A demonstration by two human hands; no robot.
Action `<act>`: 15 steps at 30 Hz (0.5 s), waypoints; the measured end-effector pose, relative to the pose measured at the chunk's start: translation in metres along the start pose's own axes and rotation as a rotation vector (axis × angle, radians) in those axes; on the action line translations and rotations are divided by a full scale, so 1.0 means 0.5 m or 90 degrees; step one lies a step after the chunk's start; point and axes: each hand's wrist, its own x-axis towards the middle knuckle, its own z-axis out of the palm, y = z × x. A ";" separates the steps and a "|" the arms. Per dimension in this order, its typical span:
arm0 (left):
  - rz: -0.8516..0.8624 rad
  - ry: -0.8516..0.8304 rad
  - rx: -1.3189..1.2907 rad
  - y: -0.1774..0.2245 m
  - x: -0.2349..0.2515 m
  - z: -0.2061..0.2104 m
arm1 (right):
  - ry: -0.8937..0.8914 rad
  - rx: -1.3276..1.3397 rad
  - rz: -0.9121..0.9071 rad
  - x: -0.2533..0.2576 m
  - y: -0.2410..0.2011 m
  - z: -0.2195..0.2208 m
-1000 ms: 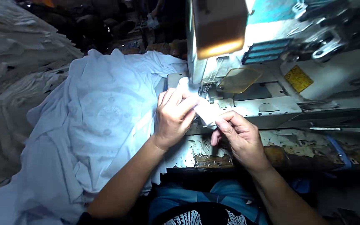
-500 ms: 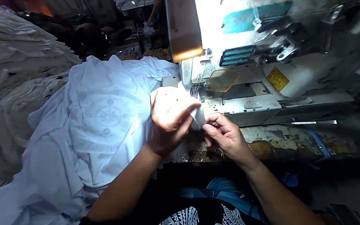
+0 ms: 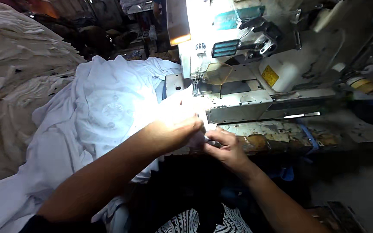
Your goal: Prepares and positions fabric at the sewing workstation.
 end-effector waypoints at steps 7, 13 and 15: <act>-0.013 -0.051 0.068 -0.092 -0.005 -0.028 | 0.073 0.038 0.056 0.007 0.080 0.030; -0.022 -0.070 0.147 -0.134 0.016 -0.076 | 0.052 0.013 0.030 0.051 0.117 0.010; -0.007 -0.060 0.147 -0.136 0.017 -0.087 | 0.053 0.023 0.019 0.062 0.119 0.008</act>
